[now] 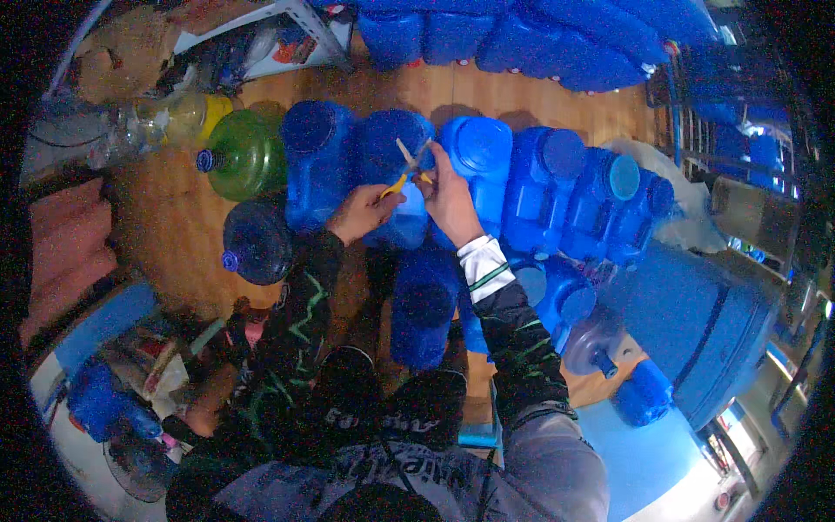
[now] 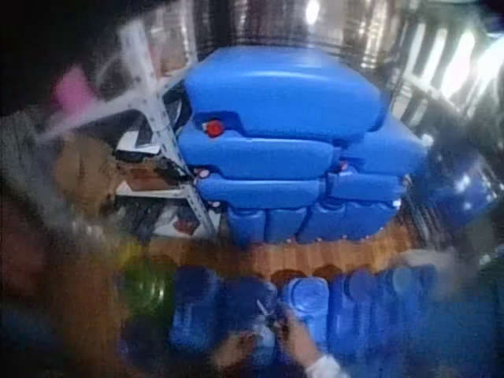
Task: The person uses a small knife to cut the tops off several blue plastic jerrycans and water cooler bottles arranged on the floor. They repeatedly pick up containers, cut around the necks, and set the cut pieces aside.
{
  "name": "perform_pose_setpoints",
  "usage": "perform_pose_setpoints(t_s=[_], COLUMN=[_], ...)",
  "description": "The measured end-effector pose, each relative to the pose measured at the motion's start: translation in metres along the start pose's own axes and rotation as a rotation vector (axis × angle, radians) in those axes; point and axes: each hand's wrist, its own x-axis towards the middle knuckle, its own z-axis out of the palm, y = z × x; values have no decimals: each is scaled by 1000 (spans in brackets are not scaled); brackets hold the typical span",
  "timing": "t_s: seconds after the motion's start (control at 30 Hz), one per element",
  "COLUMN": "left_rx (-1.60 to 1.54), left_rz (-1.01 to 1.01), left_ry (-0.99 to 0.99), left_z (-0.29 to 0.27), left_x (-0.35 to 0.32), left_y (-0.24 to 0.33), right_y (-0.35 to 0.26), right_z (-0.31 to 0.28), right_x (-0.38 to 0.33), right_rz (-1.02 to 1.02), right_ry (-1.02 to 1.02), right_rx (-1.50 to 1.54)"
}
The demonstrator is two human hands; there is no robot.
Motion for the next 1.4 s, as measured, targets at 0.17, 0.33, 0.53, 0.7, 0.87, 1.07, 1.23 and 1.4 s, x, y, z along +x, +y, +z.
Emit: perform_pose_setpoints(t_s=[0.17,0.33,0.53,0.7,0.87,1.07,1.23,1.4], left_rx=[-373,-114,890,735,653,615,630,607], left_rz=[-276,-58,69,-35,8,4,-79,-27], left_ry=[-190,175,327,181,205,217,173,190], left_z=[-34,-49,-53,-55,-58,-55,-56,-55], left_x=[50,85,106,112,116,118,115,115], left_y=[-8,-32,-50,-48,-60,-65,-64,-66], right_y=[5,22,42,41,37,71,103,94], right_z=[30,38,47,57,62,80,43,9], right_x=[46,66,91,91,90,103,159,167], right_rz=[-47,-92,29,-28,33,138,173,351], right_ry=[-23,-46,4,37,17,202,308,238], right_rx=[-317,-607,-713,-809,-850,-755,-183,6])
